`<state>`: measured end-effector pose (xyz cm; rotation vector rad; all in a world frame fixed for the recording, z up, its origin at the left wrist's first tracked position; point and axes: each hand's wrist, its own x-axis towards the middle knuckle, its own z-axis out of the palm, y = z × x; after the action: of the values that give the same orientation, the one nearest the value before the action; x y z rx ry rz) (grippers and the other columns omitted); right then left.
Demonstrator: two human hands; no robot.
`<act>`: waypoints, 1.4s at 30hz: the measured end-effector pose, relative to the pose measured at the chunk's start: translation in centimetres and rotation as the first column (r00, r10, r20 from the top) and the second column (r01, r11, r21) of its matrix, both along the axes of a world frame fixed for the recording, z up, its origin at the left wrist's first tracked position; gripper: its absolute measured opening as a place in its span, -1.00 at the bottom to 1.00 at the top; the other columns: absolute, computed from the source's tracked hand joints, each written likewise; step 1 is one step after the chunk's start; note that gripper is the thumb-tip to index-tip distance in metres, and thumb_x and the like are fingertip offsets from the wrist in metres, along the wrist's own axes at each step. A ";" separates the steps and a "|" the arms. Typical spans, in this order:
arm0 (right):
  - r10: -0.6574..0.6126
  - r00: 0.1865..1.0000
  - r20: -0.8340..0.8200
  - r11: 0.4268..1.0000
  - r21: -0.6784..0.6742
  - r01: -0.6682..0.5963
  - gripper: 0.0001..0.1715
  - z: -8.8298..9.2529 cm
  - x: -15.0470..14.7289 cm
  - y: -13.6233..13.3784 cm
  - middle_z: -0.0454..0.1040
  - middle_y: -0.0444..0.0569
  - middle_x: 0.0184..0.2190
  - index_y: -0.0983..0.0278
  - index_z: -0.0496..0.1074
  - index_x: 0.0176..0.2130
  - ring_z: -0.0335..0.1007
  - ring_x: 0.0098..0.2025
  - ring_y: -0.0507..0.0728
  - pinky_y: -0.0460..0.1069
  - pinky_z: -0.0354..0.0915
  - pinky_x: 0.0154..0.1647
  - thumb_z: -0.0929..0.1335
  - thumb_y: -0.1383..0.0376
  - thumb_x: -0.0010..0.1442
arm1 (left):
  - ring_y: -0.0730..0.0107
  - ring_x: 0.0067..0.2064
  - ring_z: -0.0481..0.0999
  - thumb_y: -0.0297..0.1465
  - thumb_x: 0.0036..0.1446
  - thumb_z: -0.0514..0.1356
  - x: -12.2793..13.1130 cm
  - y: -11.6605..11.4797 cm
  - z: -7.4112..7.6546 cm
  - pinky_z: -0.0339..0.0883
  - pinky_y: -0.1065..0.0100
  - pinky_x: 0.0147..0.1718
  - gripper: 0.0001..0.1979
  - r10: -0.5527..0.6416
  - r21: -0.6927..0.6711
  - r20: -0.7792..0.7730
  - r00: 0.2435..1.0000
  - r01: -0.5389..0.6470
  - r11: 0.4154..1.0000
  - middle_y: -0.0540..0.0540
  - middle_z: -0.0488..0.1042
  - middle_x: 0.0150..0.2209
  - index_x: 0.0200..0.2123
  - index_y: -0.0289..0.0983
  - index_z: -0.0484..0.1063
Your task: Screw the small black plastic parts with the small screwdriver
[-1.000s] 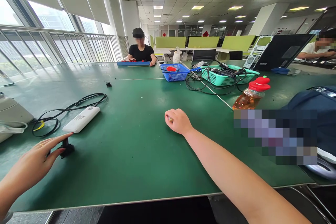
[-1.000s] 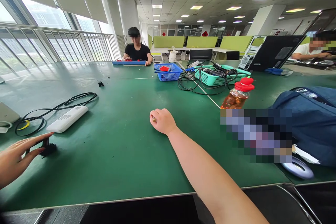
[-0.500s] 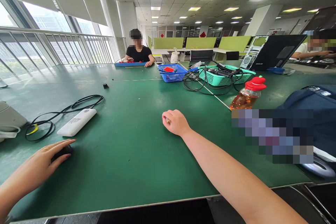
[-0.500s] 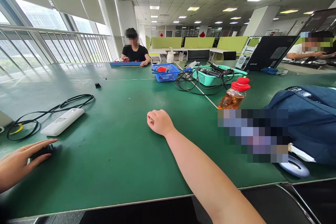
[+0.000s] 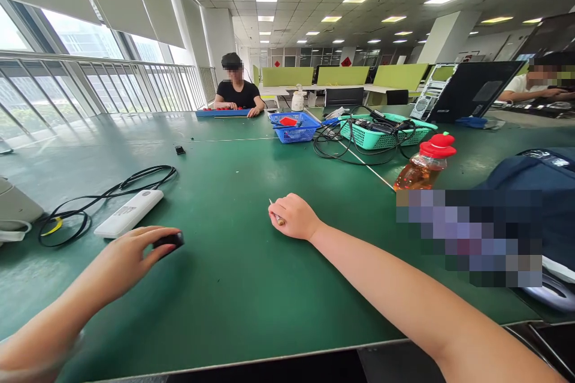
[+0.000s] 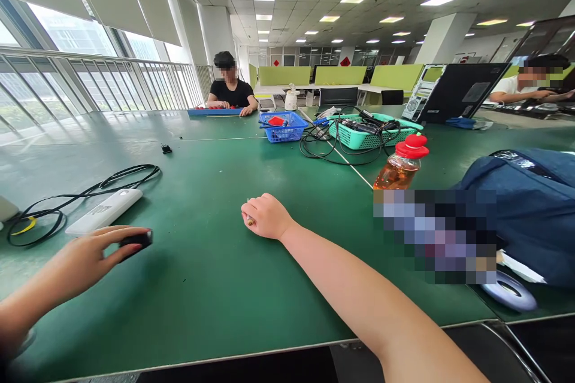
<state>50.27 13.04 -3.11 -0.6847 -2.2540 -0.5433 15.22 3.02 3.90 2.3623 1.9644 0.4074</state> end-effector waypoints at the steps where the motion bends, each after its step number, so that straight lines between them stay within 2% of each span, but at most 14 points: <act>1: 0.013 1.000 -0.007 1.000 -0.003 -0.013 -0.85 0.1 0.0 0.0 0.37 -0.14 -0.53 0.26 0.34 -0.40 0.17 -0.48 0.03 -0.04 0.05 -0.36 0.24 0.38 0.18 | 0.20 -0.05 0.51 -0.04 0.14 0.06 1.7 0.6 0.2 0.36 0.18 0.00 -0.63 -0.090 -0.026 0.019 0.996 0.090 0.996 0.09 0.55 -0.06 -0.08 0.01 0.48; 4: 0.026 0.997 -0.069 0.999 -0.017 -0.028 -0.87 0.4 0.2 -0.3 0.40 -0.13 -0.52 0.25 0.33 -0.39 0.20 -0.48 0.03 -0.03 0.08 -0.34 0.24 0.39 0.18 | 0.21 -0.03 0.50 -0.09 0.18 0.05 6.6 2.8 0.4 0.36 0.24 0.01 -0.62 -0.285 -0.056 0.051 0.957 0.288 0.956 0.00 0.54 -0.03 -0.04 -0.07 0.48; 6: 0.031 0.991 -0.131 0.999 -0.026 -0.035 -0.89 0.7 0.5 -0.5 0.42 -0.13 -0.51 0.24 0.32 -0.37 0.23 -0.47 0.04 -0.03 0.10 -0.33 0.24 0.38 0.18 | 0.25 -0.03 0.49 -0.17 0.20 0.05 9.7 4.5 0.2 0.36 0.27 0.00 -0.66 -0.363 -0.037 0.063 0.930 0.366 0.930 -0.01 0.54 -0.04 -0.03 -0.09 0.47; 10: 0.046 0.959 -0.279 0.998 -0.036 -0.058 -0.92 1.6 1.2 -1.4 0.46 -0.13 -0.47 0.22 0.30 -0.34 0.31 -0.42 0.05 -0.01 0.17 -0.27 0.26 0.40 0.16 | 0.22 -0.05 0.49 -0.32 0.20 0.08 14.8 7.9 -0.7 0.36 0.24 0.00 -0.71 -0.424 0.040 0.058 0.904 0.422 0.906 -0.06 0.55 -0.08 -0.06 -0.16 0.48; 14: 0.042 0.923 -0.382 0.998 -0.031 -0.058 -0.91 2.5 1.6 -2.5 0.46 -0.15 -0.48 0.21 0.29 -0.34 0.32 -0.44 0.04 0.00 0.18 -0.26 0.26 0.41 0.14 | 0.18 -0.09 0.49 -0.36 0.20 0.09 17.4 10.2 -2.5 0.36 0.18 -0.03 -0.73 -0.461 0.090 0.043 0.886 0.456 0.885 -0.09 0.56 -0.12 -0.07 -0.19 0.48; 18: 0.057 0.914 -0.402 0.998 -0.013 -0.068 -0.92 2.9 1.2 -3.5 0.44 -0.17 -0.52 0.21 0.28 -0.37 0.28 -0.49 0.03 0.01 0.18 -0.27 0.26 0.40 0.12 | 0.19 -0.06 0.47 -0.34 0.21 0.09 17.5 11.2 -4.1 0.34 0.17 -0.01 -0.71 -0.492 0.122 0.097 0.865 0.480 0.869 -0.09 0.55 -0.08 -0.02 -0.19 0.45; 23: 0.076 0.931 -0.358 0.996 -0.008 -0.084 -0.93 2.9 0.6 -4.1 0.38 -0.18 -0.59 0.21 0.26 -0.41 0.19 -0.55 0.02 0.03 0.16 -0.30 0.25 0.37 0.12 | 0.21 -0.02 0.46 -0.26 0.17 0.12 16.6 12.2 -5.0 0.33 0.19 0.02 -0.61 -0.478 0.067 0.227 0.848 0.476 0.877 -0.05 0.53 -0.04 0.07 -0.13 0.40; 28: 0.180 0.970 -0.165 0.982 -0.034 -0.188 -0.91 3.0 0.9 -3.9 0.38 -0.17 -0.56 0.20 0.27 -0.37 0.20 -0.51 0.04 0.04 0.17 -0.23 0.23 0.39 0.09 | 0.18 -0.04 0.47 -0.22 0.07 0.21 16.1 12.7 -5.1 0.35 0.17 0.00 -0.49 -0.425 0.017 0.258 0.868 0.436 0.900 -0.07 0.53 -0.05 0.13 -0.11 0.35; 31: 0.218 0.962 -0.162 0.971 -0.060 -0.230 -0.90 3.1 1.1 -3.7 0.38 -0.18 -0.55 0.20 0.27 -0.36 0.20 -0.51 0.04 0.04 0.18 -0.21 0.23 0.40 0.10 | 0.17 -0.05 0.49 -0.21 0.04 0.24 15.9 12.8 -5.1 0.37 0.18 -0.01 -0.48 -0.373 -0.018 0.287 0.882 0.395 0.919 -0.09 0.54 -0.07 0.11 -0.12 0.37; 35: 0.171 0.976 -0.134 0.974 -0.128 -0.188 -0.89 3.0 1.0 -3.5 0.42 -0.17 -0.52 0.19 0.27 -0.37 0.22 -0.49 0.04 0.06 0.18 -0.17 0.21 0.39 0.12 | 0.15 -0.01 0.47 -0.21 0.04 0.24 15.9 12.9 -5.0 0.35 0.17 0.02 -0.51 -0.354 -0.053 0.307 0.884 0.387 0.920 -0.07 0.54 -0.03 0.07 -0.14 0.42; 42: 0.128 0.987 -0.096 0.982 -0.129 -0.140 -0.89 2.8 1.0 -3.3 0.45 -0.16 -0.47 0.20 0.29 -0.33 0.27 -0.44 0.04 0.06 0.19 -0.12 0.25 0.41 0.12 | 0.16 0.01 0.45 -0.21 0.06 0.21 16.0 12.6 -4.7 0.31 0.16 0.06 -0.57 -0.372 -0.054 0.300 0.878 0.405 0.913 -0.03 0.54 -0.02 0.03 -0.12 0.45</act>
<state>51.30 9.74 -0.35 -0.6059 -2.2491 -0.2917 31.19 15.63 -0.83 2.3843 1.3109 0.5524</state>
